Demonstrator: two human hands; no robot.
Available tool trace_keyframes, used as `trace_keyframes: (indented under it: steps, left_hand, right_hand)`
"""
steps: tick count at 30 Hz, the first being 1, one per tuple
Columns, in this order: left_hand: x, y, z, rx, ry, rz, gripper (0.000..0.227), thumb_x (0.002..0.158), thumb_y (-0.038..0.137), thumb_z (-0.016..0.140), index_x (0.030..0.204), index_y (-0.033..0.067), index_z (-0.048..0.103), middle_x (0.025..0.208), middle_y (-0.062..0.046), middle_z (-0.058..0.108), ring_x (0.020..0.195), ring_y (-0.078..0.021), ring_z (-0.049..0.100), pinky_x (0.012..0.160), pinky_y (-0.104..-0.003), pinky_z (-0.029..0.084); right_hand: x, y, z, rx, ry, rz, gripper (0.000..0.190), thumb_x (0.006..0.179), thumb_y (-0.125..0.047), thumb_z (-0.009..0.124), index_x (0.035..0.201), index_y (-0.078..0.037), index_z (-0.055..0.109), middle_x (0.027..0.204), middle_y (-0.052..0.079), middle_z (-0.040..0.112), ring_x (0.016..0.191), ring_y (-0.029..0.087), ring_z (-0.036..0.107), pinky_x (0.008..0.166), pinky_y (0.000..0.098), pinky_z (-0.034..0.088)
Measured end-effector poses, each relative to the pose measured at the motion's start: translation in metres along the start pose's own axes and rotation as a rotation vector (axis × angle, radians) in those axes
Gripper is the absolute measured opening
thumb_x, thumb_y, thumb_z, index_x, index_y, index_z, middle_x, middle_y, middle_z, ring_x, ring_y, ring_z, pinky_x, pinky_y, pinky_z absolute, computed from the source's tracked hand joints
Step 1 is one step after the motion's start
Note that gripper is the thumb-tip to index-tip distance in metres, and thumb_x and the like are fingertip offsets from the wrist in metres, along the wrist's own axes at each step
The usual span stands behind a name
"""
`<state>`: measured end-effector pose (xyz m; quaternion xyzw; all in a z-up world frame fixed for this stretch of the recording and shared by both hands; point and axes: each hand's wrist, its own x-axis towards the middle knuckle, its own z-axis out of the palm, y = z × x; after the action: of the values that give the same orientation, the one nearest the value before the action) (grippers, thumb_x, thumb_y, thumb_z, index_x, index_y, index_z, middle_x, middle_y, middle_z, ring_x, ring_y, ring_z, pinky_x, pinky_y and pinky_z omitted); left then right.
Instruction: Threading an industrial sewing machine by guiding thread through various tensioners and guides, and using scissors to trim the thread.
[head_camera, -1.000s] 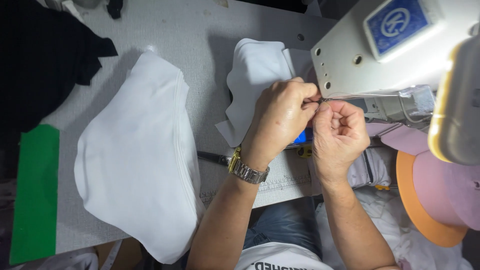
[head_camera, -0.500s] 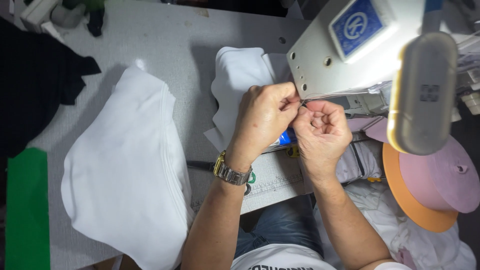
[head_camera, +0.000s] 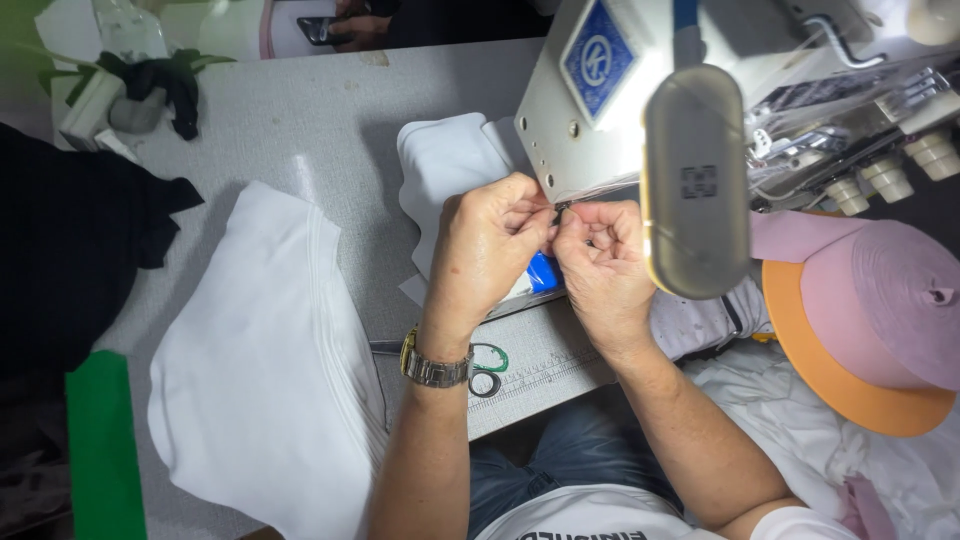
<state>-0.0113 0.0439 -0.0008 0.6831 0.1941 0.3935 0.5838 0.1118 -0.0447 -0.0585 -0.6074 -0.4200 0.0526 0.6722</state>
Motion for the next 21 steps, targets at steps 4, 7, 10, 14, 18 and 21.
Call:
trace_keyframes:
  steps: [4,7,10,14,18,21]
  left_hand:
    - [0.0,0.008,0.011,0.001,-0.007,-0.008,0.015,0.087,-0.004,0.065,0.1,-0.0038,0.072,0.095,-0.026,0.077,0.092,-0.0328,0.076,0.077,-0.041,0.064]
    - [-0.003,0.007,0.022,-0.038,-0.017,-0.019,0.017,0.088,-0.005,0.064,0.103,-0.0053,0.072,0.1,-0.028,0.076,0.097,-0.0344,0.074,0.081,-0.044,0.063]
    - [-0.012,0.0,0.029,-0.137,0.034,-0.004,0.023,0.09,-0.003,0.066,0.112,-0.0022,0.071,0.103,-0.026,0.075,0.099,-0.0295,0.075,0.087,-0.043,0.063]
    - [-0.054,0.036,0.044,0.135,0.461,0.16,0.038,0.096,-0.004,0.055,0.134,-0.0066,0.057,0.121,-0.029,0.064,0.112,-0.0358,0.066,0.094,-0.047,0.057]
    - [-0.111,0.066,0.09,0.459,0.773,0.442,0.031,0.104,-0.007,0.045,0.134,-0.0092,0.05,0.123,-0.023,0.06,0.119,-0.0326,0.065,0.109,-0.04,0.058]
    - [-0.147,0.114,0.134,0.276,0.598,0.262,0.018,0.103,0.005,0.045,0.118,0.0028,0.055,0.131,-0.026,0.063,0.112,-0.029,0.07,0.1,-0.036,0.058]
  right_hand:
    - [0.007,-0.002,-0.009,0.041,-0.009,0.028,0.01,0.099,0.004,0.066,0.107,0.008,0.061,0.088,0.013,0.07,0.082,0.017,0.076,0.071,0.0293,0.068]
    - [0.008,-0.023,-0.019,-0.099,0.003,-0.064,0.008,0.097,0.003,0.071,0.101,0.008,0.066,0.084,0.017,0.073,0.074,0.02,0.076,0.059,0.0296,0.064]
    - [0.003,-0.053,-0.036,0.014,-0.028,0.122,0.01,0.087,0.011,0.072,0.096,0.008,0.067,0.082,0.02,0.075,0.072,0.021,0.077,0.065,0.0323,0.066]
    - [0.001,-0.084,-0.081,0.448,-0.183,0.286,0.008,0.091,0.01,0.067,0.098,0.01,0.064,0.055,0.023,0.06,0.033,0.013,0.049,0.027,0.0238,0.04]
    - [0.007,-0.131,-0.137,0.599,-0.648,0.289,0.014,0.093,-0.014,0.071,0.083,-0.005,0.068,0.073,0.011,0.059,0.063,0.017,0.052,0.052,0.0284,0.038]
    - [0.023,-0.164,-0.17,0.506,-0.857,0.284,0.035,0.095,-0.041,0.073,0.081,-0.01,0.077,0.075,0.009,0.067,0.055,0.014,0.056,0.049,0.0267,0.044]
